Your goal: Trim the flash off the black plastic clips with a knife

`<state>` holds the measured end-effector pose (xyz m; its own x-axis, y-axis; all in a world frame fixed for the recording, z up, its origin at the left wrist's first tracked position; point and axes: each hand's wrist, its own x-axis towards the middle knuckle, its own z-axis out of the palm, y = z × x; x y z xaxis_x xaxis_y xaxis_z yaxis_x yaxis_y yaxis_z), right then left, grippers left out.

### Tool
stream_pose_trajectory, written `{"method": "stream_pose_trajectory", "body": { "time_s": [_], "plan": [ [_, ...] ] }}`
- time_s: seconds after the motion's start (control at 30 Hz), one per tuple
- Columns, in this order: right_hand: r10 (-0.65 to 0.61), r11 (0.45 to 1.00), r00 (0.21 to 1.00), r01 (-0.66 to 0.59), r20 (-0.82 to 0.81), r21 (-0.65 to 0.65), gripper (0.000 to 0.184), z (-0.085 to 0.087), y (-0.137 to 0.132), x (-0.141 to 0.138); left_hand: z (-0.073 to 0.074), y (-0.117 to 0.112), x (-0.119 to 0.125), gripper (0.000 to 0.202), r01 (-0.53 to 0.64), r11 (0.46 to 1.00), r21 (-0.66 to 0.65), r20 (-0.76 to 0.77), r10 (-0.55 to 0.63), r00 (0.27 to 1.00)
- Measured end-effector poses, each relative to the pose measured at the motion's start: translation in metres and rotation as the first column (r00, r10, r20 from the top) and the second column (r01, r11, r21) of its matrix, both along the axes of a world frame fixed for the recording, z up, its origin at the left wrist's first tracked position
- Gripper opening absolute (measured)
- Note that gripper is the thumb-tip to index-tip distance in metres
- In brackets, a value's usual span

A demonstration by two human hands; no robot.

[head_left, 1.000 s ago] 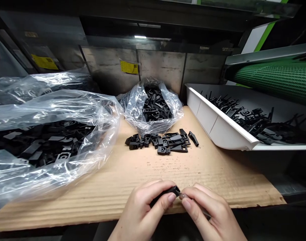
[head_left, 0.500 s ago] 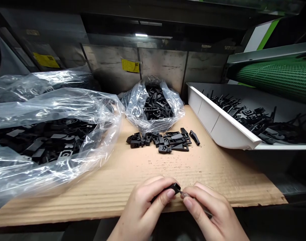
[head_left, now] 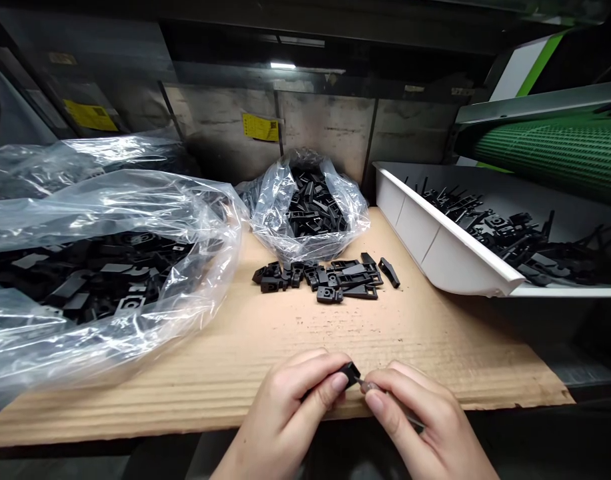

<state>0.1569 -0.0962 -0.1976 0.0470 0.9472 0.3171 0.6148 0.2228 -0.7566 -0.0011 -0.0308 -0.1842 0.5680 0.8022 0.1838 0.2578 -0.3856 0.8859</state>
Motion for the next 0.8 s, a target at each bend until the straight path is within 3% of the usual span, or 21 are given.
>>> {"method": "stream_pose_trajectory", "body": {
  "time_s": [0.23,0.4,0.8],
  "plan": [
    [-0.038,0.999,0.999,0.038,-0.012,-0.028,0.023,0.0005,0.0003,-0.0022,0.0005,0.0027,0.0012,0.015,0.044,0.994,0.102,-0.001,-0.044,0.999],
    [-0.064,0.998,0.998,0.064,0.006,-0.027,0.023,0.0017,0.0006,-0.003,0.0016,0.0021,0.0012,0.015,0.071,0.994,0.083,0.026,-0.074,0.997],
    [-0.035,0.998,0.999,0.034,-0.01,-0.055,0.021,0.0018,0.0004,-0.0017,0.0031,-0.0011,-0.0002,0.015,0.023,1.0,0.015,0.017,-0.023,1.0]
  ]
}}
